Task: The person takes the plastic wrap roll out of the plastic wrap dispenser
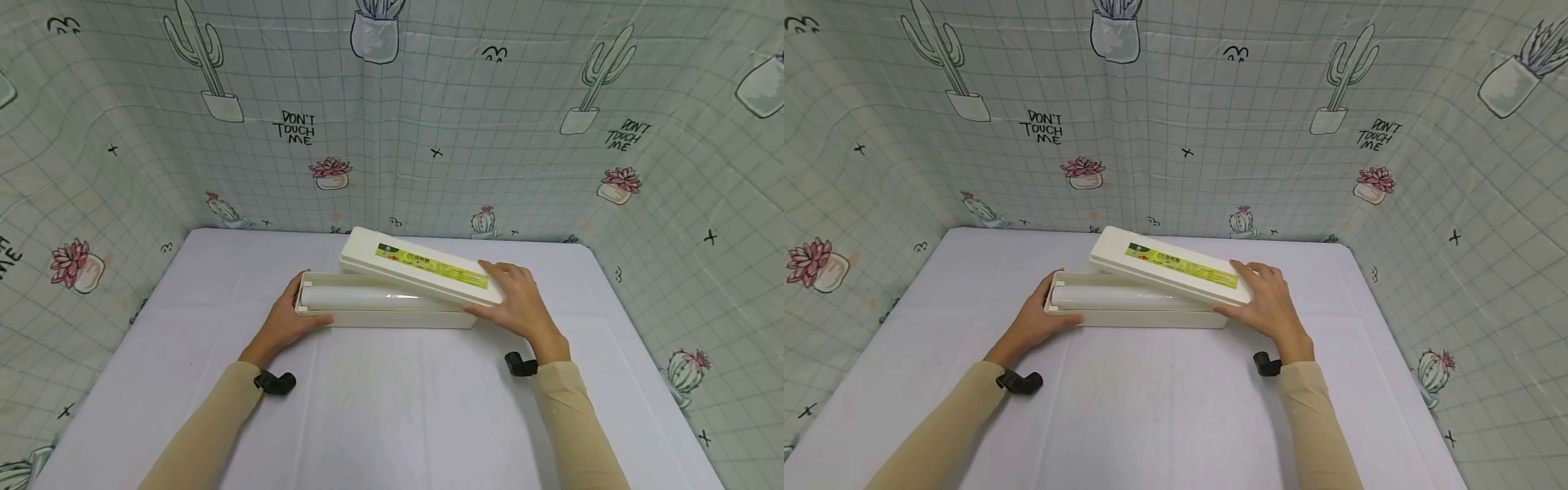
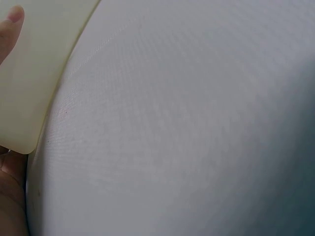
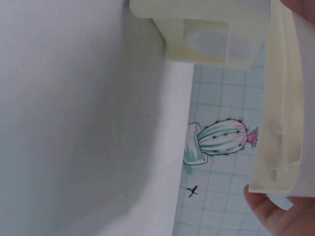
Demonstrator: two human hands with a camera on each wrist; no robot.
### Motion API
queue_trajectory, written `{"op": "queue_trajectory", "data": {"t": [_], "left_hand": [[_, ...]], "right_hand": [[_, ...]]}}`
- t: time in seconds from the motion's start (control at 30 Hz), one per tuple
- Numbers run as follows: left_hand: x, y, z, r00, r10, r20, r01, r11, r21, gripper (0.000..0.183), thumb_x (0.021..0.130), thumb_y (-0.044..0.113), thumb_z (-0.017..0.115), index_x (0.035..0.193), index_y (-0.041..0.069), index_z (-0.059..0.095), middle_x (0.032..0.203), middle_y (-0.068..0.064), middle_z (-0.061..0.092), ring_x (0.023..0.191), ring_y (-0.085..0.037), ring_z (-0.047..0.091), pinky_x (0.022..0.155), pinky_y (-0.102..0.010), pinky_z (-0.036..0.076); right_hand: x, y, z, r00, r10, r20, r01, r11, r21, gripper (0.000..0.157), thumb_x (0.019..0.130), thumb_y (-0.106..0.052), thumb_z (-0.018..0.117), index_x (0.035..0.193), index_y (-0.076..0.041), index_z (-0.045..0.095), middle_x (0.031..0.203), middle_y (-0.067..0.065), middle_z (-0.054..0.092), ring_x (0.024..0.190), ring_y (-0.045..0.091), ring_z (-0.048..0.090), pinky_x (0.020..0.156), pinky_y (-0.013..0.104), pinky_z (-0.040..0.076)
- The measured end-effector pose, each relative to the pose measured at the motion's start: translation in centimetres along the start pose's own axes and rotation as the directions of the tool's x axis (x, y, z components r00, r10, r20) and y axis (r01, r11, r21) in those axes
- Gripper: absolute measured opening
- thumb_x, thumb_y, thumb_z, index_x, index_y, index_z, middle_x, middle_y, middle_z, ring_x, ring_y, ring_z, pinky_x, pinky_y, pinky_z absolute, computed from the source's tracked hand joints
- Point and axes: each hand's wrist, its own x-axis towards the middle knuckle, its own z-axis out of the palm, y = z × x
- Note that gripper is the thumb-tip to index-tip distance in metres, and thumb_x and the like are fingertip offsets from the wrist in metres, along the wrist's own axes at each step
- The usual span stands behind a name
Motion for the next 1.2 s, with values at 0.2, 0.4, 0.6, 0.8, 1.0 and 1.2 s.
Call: {"op": "queue_trajectory", "data": {"t": [0.2,0.4,0.6,0.8,1.0,1.2], "left_hand": [[0.1,0.0,0.0,1.000,-0.006,0.001,0.006,1.000,0.002,0.112,0.081,0.030,0.090,0.166,0.018,0.017,0.157,-0.015,0.042,0.134,-0.035,0.048,0.111,-0.054,0.038],[0.1,0.1,0.0,1.000,-0.001,0.002,0.001,1.000,0.008,0.112,0.081,0.030,0.090,0.166,0.017,0.017,0.157,-0.016,0.042,0.133,-0.035,0.048,0.111,-0.055,0.039],[0.1,0.2,0.0,1.000,-0.005,0.007,0.005,1.000,0.001,0.113,0.081,0.031,0.090,0.166,0.019,0.017,0.157,-0.016,0.042,0.133,-0.036,0.048,0.110,-0.055,0.039],[0.0,0.2,0.0,1.000,0.007,0.008,-0.007,1.000,-0.013,0.113,0.080,0.030,0.090,0.166,0.018,0.017,0.156,-0.015,0.042,0.132,-0.036,0.048,0.109,-0.055,0.040],[0.1,0.1,0.0,1.000,0.006,0.008,-0.006,1.000,-0.010,0.113,0.080,0.030,0.090,0.166,0.018,0.017,0.157,-0.016,0.042,0.133,-0.036,0.048,0.109,-0.055,0.039],[0.0,0.1,0.0,1.000,0.000,0.005,0.000,1.000,-0.002,0.114,0.080,0.032,0.090,0.166,0.019,0.017,0.157,-0.015,0.042,0.133,-0.036,0.048,0.110,-0.056,0.039]], "right_hand": [[-0.3,0.6,-0.1,1.000,0.007,-0.017,-0.007,1.000,0.005,0.095,0.073,-0.053,0.089,0.153,-0.018,0.051,0.142,0.023,0.055,0.127,0.047,0.046,0.100,0.063,0.039],[-0.5,1.0,0.0,0.999,0.009,-0.033,-0.009,1.000,0.018,0.093,0.074,-0.051,0.089,0.152,-0.017,0.052,0.140,0.025,0.055,0.127,0.049,0.046,0.101,0.064,0.037],[-0.8,1.2,-0.1,0.999,0.025,-0.044,-0.024,0.999,0.028,0.094,0.073,-0.052,0.090,0.151,-0.017,0.053,0.140,0.025,0.055,0.129,0.050,0.045,0.103,0.065,0.035],[-1.0,1.4,-0.2,0.998,0.041,-0.047,-0.039,0.999,0.029,0.094,0.072,-0.054,0.090,0.150,-0.016,0.054,0.140,0.025,0.056,0.129,0.049,0.045,0.103,0.065,0.035],[-1.1,1.6,-0.4,0.997,0.041,-0.059,-0.039,0.998,0.039,0.094,0.072,-0.053,0.090,0.150,-0.014,0.055,0.140,0.024,0.057,0.129,0.048,0.046,0.103,0.064,0.035],[-1.1,1.9,-0.4,0.997,0.039,-0.069,-0.036,0.999,0.037,0.093,0.072,-0.051,0.091,0.149,-0.013,0.055,0.140,0.023,0.059,0.128,0.047,0.047,0.104,0.063,0.035]]}}
